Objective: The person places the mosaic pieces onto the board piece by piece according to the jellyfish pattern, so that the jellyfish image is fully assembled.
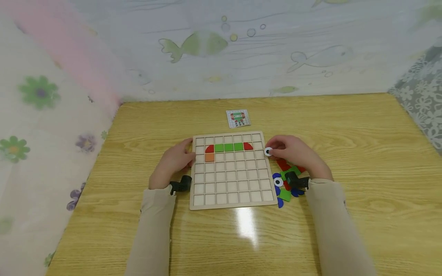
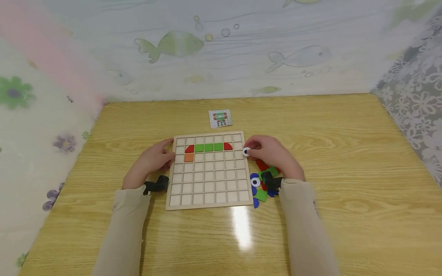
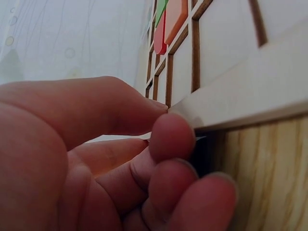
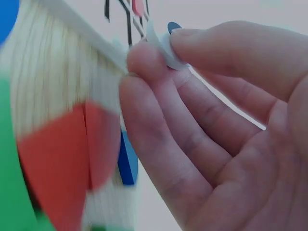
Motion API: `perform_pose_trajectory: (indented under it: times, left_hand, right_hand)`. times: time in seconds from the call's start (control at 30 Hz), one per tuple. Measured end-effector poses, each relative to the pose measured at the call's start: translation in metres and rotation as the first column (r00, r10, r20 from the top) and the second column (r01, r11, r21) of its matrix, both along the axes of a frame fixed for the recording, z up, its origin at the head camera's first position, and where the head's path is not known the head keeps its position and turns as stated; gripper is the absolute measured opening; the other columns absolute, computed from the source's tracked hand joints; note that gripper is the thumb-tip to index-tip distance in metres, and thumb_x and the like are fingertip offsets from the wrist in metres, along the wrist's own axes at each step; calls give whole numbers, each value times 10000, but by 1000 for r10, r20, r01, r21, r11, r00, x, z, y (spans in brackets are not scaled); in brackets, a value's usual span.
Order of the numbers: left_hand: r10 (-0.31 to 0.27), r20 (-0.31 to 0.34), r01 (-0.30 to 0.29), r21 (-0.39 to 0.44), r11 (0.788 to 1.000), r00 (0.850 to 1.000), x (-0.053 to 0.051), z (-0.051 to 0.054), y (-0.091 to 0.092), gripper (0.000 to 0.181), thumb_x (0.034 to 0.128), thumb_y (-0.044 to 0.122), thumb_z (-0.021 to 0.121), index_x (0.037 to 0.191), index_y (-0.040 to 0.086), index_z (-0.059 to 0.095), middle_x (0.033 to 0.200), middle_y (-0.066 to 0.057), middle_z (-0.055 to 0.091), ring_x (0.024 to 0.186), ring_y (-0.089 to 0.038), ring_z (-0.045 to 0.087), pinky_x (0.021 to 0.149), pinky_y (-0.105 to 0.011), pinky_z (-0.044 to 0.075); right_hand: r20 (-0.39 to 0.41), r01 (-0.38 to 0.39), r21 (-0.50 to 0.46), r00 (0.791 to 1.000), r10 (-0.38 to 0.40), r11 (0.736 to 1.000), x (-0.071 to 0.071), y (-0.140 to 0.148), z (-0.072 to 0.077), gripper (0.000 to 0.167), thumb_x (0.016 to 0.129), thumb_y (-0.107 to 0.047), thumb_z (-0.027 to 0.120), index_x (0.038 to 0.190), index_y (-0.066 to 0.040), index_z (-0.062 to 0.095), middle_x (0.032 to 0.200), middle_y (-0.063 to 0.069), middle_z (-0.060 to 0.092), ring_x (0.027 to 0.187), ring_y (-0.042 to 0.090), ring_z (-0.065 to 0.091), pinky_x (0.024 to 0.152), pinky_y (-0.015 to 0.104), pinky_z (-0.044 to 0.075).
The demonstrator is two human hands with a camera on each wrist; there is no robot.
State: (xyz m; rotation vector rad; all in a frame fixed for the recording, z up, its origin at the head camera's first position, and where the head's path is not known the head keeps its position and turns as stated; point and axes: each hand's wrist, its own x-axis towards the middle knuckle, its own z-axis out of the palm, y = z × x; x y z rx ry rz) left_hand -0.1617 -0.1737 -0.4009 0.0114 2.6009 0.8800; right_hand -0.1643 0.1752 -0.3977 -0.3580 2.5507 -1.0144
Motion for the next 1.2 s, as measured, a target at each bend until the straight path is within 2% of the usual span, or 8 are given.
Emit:
perform_pose_trajectory:
  times: [0.2,0.43,0.6,0.8,1.0,1.2]
  left_hand:
    - [8,10,-8,2,1000,1000,0,-1,-2,615,873,235,472,1427,191,209,669,-30,580,552,-174,527,542,-299,411]
    - [14,13,-14,8,1000,1000,-1,-2,-2,624,869,242,484,1428,196,211,671,-32,581,545,-172,525,553,-303,418]
    - [12,15,-12,15,1000,1000,-2,-3,-3,633,861,236,487,1429,200,208,681,-30,588,547,-169,528,561,-302,424]
    - [4,12,-4,17,1000,1000,-3,-4,-3,634,861,233,481,1430,193,204,681,-29,587,548,-168,527,560,-303,420]
    - [12,15,-12,15,1000,1000,-3,-4,-2,637,857,237,487,1428,205,208,689,-29,592,549,-171,525,557,-303,416]
    - [6,10,-6,6,1000,1000,-2,-2,-1,639,854,242,489,1428,208,211,690,-25,589,548,-173,517,564,-306,405]
  right_hand:
    - [1,-7,-45,1000,7,999,-4,-20,-3,178,851,-291,590,999,-194,607,973,1,595,889,181,515,828,360,402]
    - [-18,-24,-88,1000,22,996,-7,-44,-1,152,851,-282,593,973,-198,628,951,-5,593,856,167,549,803,351,404]
    - [-31,-30,-85,999,28,996,-9,-60,-4,157,862,-234,581,1002,-176,624,959,-1,583,846,149,571,804,337,416]
    - [-69,-23,-59,997,19,998,-12,-79,-8,138,859,-220,577,985,-202,628,944,-19,577,872,150,534,824,341,400]
    - [-96,-29,-39,995,25,999,-9,-96,-10,140,851,-246,594,978,-196,627,904,-44,589,836,138,515,782,314,407]
    - [-123,19,-49,992,-25,999,-3,-108,-9,132,838,-223,611,960,-186,643,876,-55,594,809,129,514,747,293,414]
